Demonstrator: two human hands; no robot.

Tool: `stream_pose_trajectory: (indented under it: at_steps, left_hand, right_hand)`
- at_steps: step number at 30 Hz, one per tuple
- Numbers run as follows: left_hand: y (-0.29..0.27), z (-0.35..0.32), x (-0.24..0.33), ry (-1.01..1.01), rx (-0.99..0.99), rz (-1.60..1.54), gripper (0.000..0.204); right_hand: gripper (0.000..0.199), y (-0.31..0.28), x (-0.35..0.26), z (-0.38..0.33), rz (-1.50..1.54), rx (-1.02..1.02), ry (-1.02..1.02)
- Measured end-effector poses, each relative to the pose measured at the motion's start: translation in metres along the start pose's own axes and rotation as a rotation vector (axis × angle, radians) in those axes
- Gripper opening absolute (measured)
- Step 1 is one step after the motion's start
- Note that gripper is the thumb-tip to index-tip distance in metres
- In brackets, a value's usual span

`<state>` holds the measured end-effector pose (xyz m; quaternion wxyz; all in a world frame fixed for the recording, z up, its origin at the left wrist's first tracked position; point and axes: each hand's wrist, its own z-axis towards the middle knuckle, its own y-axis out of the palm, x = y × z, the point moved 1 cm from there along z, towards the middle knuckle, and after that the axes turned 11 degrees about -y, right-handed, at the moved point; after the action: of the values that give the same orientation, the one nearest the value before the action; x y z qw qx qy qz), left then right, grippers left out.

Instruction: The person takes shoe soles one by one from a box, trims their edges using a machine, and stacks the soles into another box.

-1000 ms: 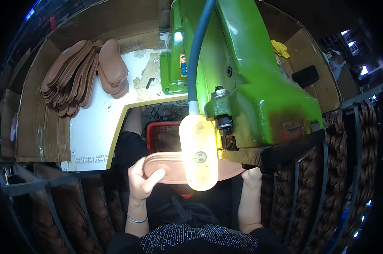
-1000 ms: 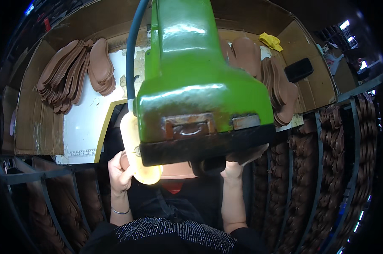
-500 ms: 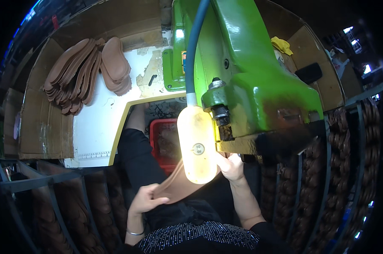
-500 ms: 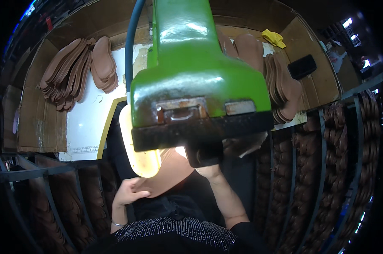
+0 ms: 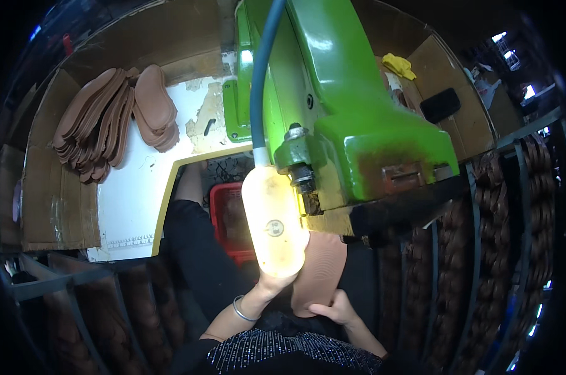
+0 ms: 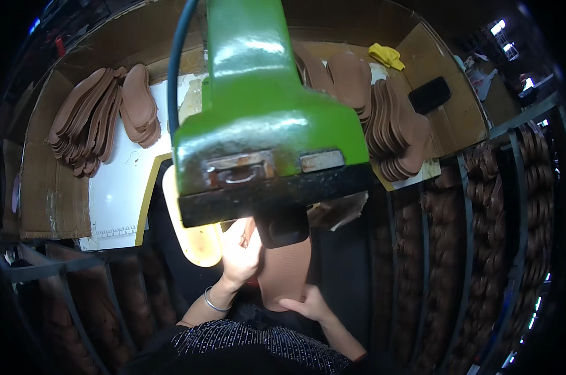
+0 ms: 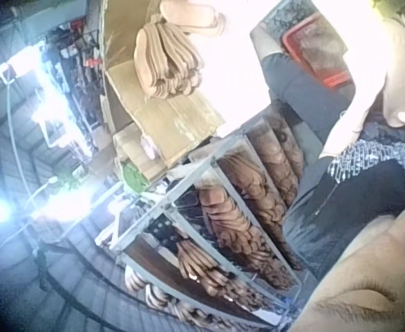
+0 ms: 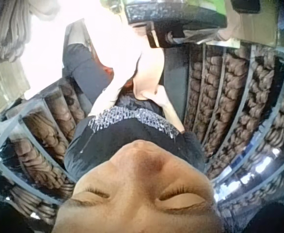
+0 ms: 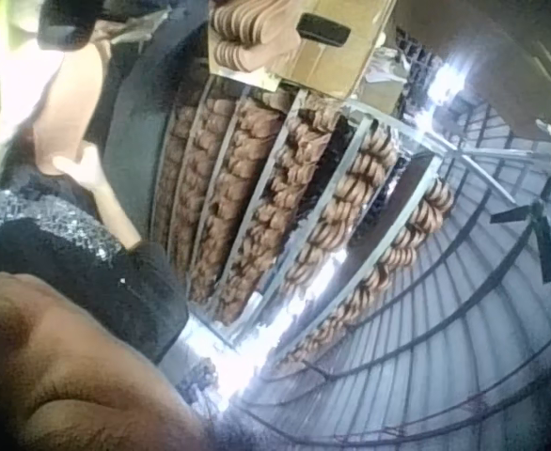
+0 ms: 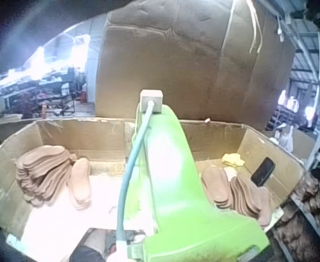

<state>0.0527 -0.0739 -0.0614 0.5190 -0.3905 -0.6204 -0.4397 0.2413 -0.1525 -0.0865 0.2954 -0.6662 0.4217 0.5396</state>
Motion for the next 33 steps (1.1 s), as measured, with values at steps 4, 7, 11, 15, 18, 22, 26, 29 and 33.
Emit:
stream_pose_trajectory:
  at_steps: [4, 7, 11, 15, 18, 22, 26, 29, 33]
  left_hand:
    - [-0.015, -0.004, -0.009, -0.007, -0.033, -0.074, 0.019]
    - [-0.025, -0.003, 0.005, -0.049, -0.114, -0.115, 0.026]
    - [-0.046, -0.002, 0.003, -0.145, -0.211, -0.132, 0.038]
    - [-0.062, -0.002, 0.010, -0.196, -0.254, -0.037, 0.042]
    - [-0.068, -0.005, 0.025, -0.138, -0.116, -0.003, 0.039]
    - [-0.091, -0.006, 0.039, -0.157, -0.003, -0.063, 0.034]
    - [-0.127, -0.014, 0.031, -0.205, 0.076, -0.189, 0.026]
    - [-0.146, -0.021, 0.024, -0.295, 0.054, -0.246, 0.019]
    - [-0.160, -0.044, 0.002, -0.355, -0.057, -0.149, 0.020]
  right_hand:
    - [0.036, -0.042, -0.009, -0.022, 0.210, 0.363, -0.027]
    - [0.034, -0.067, -0.042, -0.006, 0.212, 0.492, -0.147]
    - [0.036, -0.079, -0.085, 0.043, 0.125, 0.508, -0.296]
    - [0.033, -0.085, -0.106, 0.078, 0.180, 0.476, -0.394]
    - [0.037, -0.076, -0.110, 0.104, 0.258, 0.302, -0.470]
    - [0.043, -0.073, -0.065, 0.125, 0.320, 0.213, -0.492]
    - [0.040, -0.011, -0.091, 0.134, 0.512, 0.265, -0.649]
    - [0.032, -0.016, -0.066, 0.135, 0.038, 0.144, -0.560]
    - [0.025, -0.008, -0.057, 0.142, 0.008, 0.079, -0.620]
